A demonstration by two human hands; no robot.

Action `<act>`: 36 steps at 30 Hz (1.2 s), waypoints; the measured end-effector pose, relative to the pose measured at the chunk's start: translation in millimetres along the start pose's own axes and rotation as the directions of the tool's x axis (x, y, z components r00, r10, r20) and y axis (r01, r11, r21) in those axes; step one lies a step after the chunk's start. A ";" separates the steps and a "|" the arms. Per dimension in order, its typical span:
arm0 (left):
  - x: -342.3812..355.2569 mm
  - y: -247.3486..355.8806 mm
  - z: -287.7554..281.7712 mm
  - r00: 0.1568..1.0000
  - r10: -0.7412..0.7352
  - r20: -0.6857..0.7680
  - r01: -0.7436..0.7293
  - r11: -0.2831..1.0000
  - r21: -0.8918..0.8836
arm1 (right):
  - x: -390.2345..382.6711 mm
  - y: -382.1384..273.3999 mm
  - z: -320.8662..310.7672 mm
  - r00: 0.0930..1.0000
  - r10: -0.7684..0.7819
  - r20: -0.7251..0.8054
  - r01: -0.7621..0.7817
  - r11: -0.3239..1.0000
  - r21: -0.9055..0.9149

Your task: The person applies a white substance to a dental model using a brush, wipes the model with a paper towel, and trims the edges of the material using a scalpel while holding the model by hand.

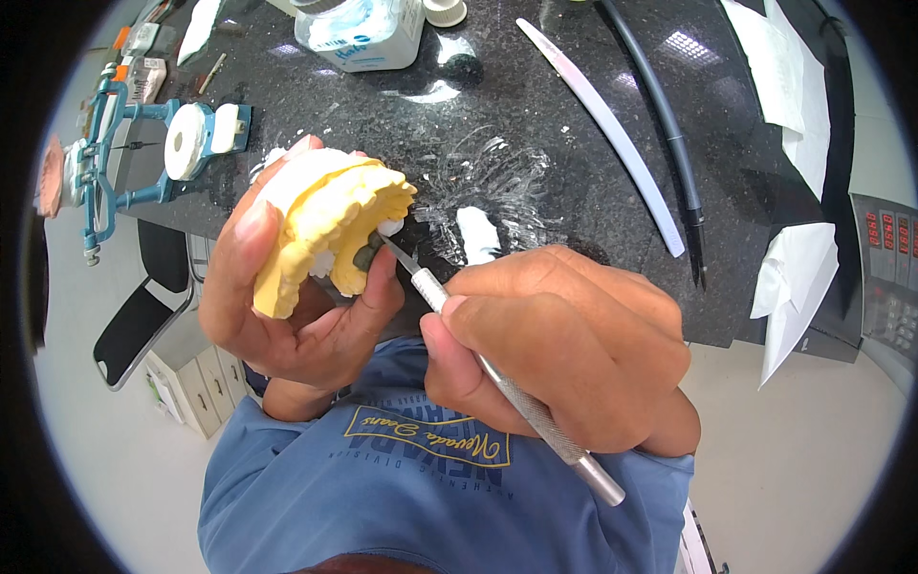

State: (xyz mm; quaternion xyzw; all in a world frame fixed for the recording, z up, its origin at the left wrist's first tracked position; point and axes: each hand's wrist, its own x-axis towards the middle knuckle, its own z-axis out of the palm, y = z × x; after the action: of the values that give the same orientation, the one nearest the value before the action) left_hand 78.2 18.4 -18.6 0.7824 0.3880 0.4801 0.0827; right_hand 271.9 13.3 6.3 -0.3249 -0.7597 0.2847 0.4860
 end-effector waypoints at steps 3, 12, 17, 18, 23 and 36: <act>-0.2 -0.4 -2.0 1.000 -0.003 0.017 0.003 1.000 0.000 | -1.1 1.7 1.9 0.999 -0.020 -0.028 0.020 1.000 0.005; -1.4 0.8 -5.8 0.999 -0.007 0.033 0.009 0.999 -0.049 | -3.9 1.1 -1.5 0.998 -0.057 -0.030 0.058 0.997 0.041; -2.0 1.6 -6.0 0.999 -0.024 0.030 0.026 0.998 -0.055 | -5.1 -0.7 -2.7 0.999 -0.054 -0.010 0.054 0.998 0.041; -2.1 1.5 -5.8 0.999 -0.031 0.028 0.032 0.998 -0.059 | -4.8 0.0 -1.7 0.998 -0.065 -0.019 0.066 0.997 0.040; -0.6 -3.4 -6.8 0.999 -0.046 0.029 0.048 0.997 -0.056 | -1.1 3.5 2.2 0.997 -0.075 -0.031 0.076 0.997 0.020; 3.3 7.2 -6.9 0.937 -0.350 -0.011 0.335 0.903 -0.269 | -2.6 0.5 5.8 0.989 -0.059 -0.136 0.062 0.998 0.016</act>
State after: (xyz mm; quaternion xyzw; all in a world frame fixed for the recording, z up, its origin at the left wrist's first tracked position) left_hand 77.2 14.0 -9.1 0.6695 0.4545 0.5282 0.2574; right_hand 267.5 10.9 2.4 -0.3156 -0.7316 0.2547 0.5480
